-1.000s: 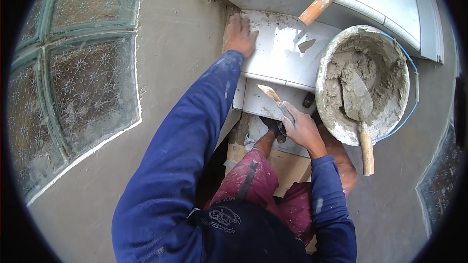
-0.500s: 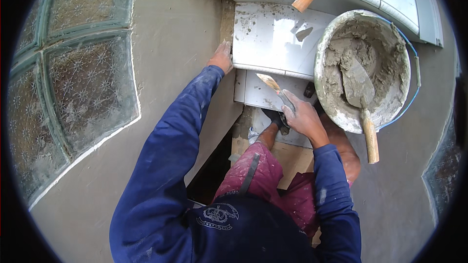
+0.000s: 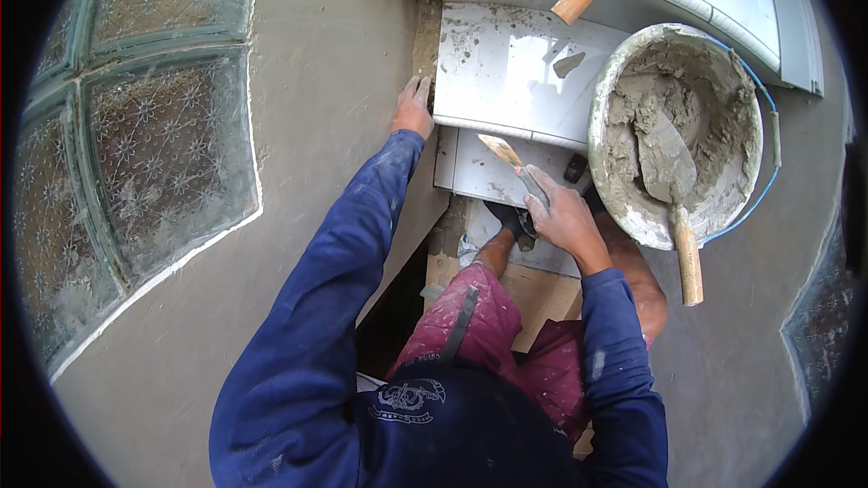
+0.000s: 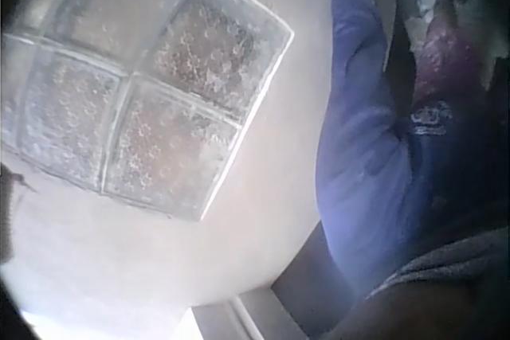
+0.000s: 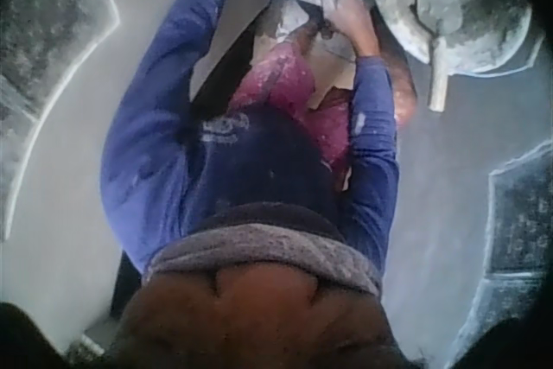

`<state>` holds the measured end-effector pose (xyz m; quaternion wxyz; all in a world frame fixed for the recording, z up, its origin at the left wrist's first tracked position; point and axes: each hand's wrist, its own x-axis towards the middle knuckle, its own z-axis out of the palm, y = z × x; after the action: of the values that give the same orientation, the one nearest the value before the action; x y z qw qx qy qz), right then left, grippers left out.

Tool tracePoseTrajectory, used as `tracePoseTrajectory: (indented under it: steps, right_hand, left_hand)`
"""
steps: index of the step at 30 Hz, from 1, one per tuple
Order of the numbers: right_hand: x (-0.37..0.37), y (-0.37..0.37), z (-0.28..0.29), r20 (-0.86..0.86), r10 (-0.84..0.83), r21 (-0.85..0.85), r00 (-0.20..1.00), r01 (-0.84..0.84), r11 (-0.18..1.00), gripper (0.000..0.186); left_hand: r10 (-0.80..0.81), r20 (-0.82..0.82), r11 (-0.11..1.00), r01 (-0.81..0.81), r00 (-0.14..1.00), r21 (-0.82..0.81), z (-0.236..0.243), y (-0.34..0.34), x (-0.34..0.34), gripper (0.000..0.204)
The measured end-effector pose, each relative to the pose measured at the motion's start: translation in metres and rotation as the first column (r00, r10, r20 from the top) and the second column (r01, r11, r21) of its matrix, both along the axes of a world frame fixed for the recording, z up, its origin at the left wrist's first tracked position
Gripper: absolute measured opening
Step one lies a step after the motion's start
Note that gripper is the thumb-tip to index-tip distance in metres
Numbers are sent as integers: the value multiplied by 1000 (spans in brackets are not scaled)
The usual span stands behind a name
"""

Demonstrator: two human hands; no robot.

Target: Applying mortar and fixing tiles to the corners and steps of a staircase.

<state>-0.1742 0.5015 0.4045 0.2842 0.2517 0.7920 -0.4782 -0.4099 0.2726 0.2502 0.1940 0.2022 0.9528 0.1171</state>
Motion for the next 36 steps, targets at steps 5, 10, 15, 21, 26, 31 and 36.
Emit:
tracePoseTrajectory:
  steps: [5, 10, 15, 21, 26, 31, 36]
  right_hand:
    - [5, 0, -1, -2, -20, -2, 1000, 20, 1000, 53]
    - [-1, 2, 9, -29, -42, -12, 999, 42, 999, 52]
    - [1, -2, 9, -10, -28, -26, 1000, 28, 999, 52]
    - [1, 1, 7, -36, -15, -14, 999, 14, 1000, 53]
    - [2, 4, 3, -93, -49, -19, 994, 48, 999, 53]
    - [1, -6, 4, -128, -44, -41, 991, 39, 998, 52]
    - [8, -4, -6, -120, -32, 3, 992, 32, 999, 52]
  left_hand:
    - [-70, 169, 957, 114, 983, -266, 26, 25, -2, 55]
    - [-114, 8, 993, 114, 993, 29, 2, 5, -24, 59]
    - [-275, -42, 961, 275, 960, -24, -7, 20, -52, 59]
    - [-94, -138, 987, 110, 986, 116, -5, -27, 2, 46]
    - [367, 5, 918, -363, 930, 158, 16, 8, 59, 33]
    - [522, 40, 852, -523, 852, 31, -20, 13, 64, 31]
    - [553, 162, 831, -555, 817, -38, -6, 47, 67, 38]
